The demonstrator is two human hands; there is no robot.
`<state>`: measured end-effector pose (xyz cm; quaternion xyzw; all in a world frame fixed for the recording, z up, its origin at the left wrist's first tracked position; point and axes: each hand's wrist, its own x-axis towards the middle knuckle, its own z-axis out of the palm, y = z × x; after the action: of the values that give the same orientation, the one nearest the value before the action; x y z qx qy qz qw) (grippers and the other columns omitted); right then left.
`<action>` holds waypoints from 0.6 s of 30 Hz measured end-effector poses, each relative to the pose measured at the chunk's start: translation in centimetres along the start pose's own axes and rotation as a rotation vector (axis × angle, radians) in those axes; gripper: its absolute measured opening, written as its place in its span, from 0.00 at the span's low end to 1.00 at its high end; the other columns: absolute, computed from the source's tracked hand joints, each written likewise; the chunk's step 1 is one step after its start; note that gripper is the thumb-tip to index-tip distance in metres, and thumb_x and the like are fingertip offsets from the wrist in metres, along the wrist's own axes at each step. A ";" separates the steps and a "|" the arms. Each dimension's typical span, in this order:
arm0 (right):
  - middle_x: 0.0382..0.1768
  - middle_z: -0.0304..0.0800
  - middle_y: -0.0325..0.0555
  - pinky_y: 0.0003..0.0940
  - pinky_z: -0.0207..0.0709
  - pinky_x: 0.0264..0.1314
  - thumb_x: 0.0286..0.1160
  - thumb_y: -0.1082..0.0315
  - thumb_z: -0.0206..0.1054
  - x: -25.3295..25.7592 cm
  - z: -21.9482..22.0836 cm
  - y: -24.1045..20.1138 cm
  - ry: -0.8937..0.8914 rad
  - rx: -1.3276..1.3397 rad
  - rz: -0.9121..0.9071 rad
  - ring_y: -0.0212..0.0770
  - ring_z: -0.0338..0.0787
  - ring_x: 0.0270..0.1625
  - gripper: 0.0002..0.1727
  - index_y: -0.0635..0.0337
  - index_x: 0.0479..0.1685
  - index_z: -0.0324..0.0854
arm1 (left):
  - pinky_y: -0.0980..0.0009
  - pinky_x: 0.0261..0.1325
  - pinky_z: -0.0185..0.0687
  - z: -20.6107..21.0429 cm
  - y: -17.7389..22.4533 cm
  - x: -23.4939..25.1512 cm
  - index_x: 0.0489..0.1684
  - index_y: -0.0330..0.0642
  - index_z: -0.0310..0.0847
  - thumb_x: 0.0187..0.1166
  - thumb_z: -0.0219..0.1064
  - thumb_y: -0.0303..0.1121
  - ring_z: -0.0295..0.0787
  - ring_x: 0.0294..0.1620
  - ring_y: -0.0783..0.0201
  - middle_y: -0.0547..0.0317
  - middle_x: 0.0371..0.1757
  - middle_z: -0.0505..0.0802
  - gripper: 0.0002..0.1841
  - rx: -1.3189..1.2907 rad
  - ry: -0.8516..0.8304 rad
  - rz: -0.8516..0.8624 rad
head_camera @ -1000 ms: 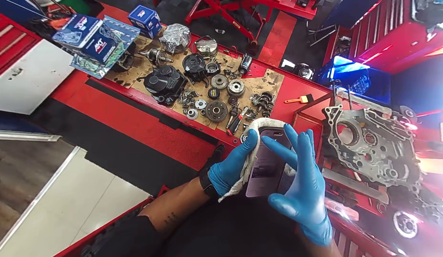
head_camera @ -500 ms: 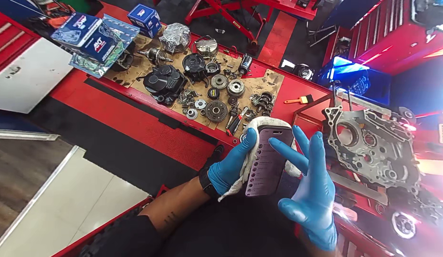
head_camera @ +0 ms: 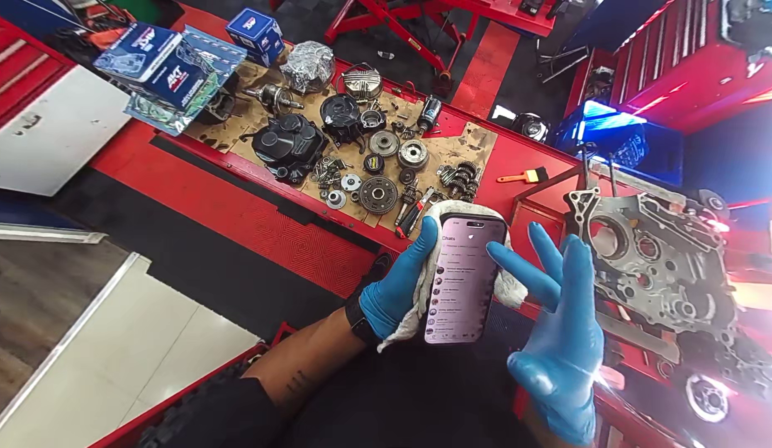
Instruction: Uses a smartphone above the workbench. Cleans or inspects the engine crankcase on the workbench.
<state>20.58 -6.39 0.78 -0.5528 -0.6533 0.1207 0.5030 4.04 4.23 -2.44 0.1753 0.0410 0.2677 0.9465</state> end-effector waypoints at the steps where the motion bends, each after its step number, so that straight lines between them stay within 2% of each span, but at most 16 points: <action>1: 0.83 0.75 0.28 0.68 0.29 0.96 0.69 0.25 0.59 -0.2 -0.2 0.1 0.007 0.003 0.003 0.45 0.67 0.90 0.55 0.32 0.97 0.38 | 0.64 0.68 0.87 0.1 0.1 0.0 0.69 0.48 0.82 0.87 0.50 0.63 0.91 0.64 0.64 0.54 0.61 0.94 0.32 -0.007 0.005 0.010; 4: 0.86 0.72 0.34 0.62 0.41 0.96 0.70 0.25 0.59 -0.6 -0.6 0.4 0.042 0.004 0.019 0.47 0.68 0.89 0.55 0.30 0.97 0.38 | 0.63 0.70 0.86 -0.1 0.3 0.2 0.70 0.48 0.82 0.87 0.48 0.63 0.90 0.65 0.63 0.53 0.62 0.93 0.32 -0.043 -0.023 0.025; 7: 0.87 0.70 0.34 0.64 0.37 0.96 0.71 0.24 0.57 -0.8 -1.0 0.7 0.055 0.012 0.030 0.48 0.65 0.90 0.53 0.29 0.97 0.38 | 0.63 0.70 0.86 0.0 0.5 0.2 0.70 0.48 0.82 0.87 0.47 0.63 0.90 0.66 0.62 0.53 0.63 0.93 0.32 -0.037 -0.024 0.034; 12: 0.83 0.75 0.35 0.63 0.43 0.96 0.71 0.25 0.57 -1.2 -1.1 0.8 0.065 0.017 0.033 0.51 0.68 0.89 0.54 0.32 0.97 0.39 | 0.61 0.70 0.85 -0.1 0.5 0.4 0.71 0.47 0.81 0.87 0.47 0.63 0.90 0.66 0.61 0.52 0.63 0.92 0.33 -0.027 -0.031 0.056; 15: 0.83 0.76 0.33 0.61 0.42 0.96 0.71 0.24 0.57 -1.5 -0.9 0.7 0.054 0.026 0.042 0.49 0.68 0.89 0.54 0.31 0.97 0.38 | 0.61 0.71 0.85 -0.1 0.4 0.4 0.71 0.47 0.81 0.87 0.48 0.63 0.89 0.67 0.62 0.52 0.63 0.92 0.32 -0.030 -0.030 0.056; 17: 0.80 0.80 0.32 0.62 0.40 0.96 0.71 0.24 0.57 -1.6 -0.8 0.7 0.053 0.031 0.039 0.49 0.69 0.88 0.55 0.32 0.97 0.39 | 0.62 0.70 0.85 0.0 0.4 0.4 0.71 0.47 0.81 0.88 0.47 0.63 0.90 0.66 0.62 0.52 0.63 0.93 0.32 -0.020 -0.019 0.062; 18: 0.80 0.80 0.33 0.62 0.43 0.96 0.70 0.24 0.57 -1.7 -0.8 0.7 0.050 0.034 0.045 0.50 0.70 0.88 0.55 0.32 0.97 0.39 | 0.61 0.70 0.85 0.0 0.4 0.4 0.71 0.47 0.81 0.88 0.47 0.63 0.90 0.66 0.61 0.52 0.63 0.92 0.32 -0.018 -0.019 0.065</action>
<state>21.41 -7.87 -0.24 -0.5614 -0.6260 0.1292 0.5256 4.12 4.79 -2.31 0.1706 0.0237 0.2968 0.9393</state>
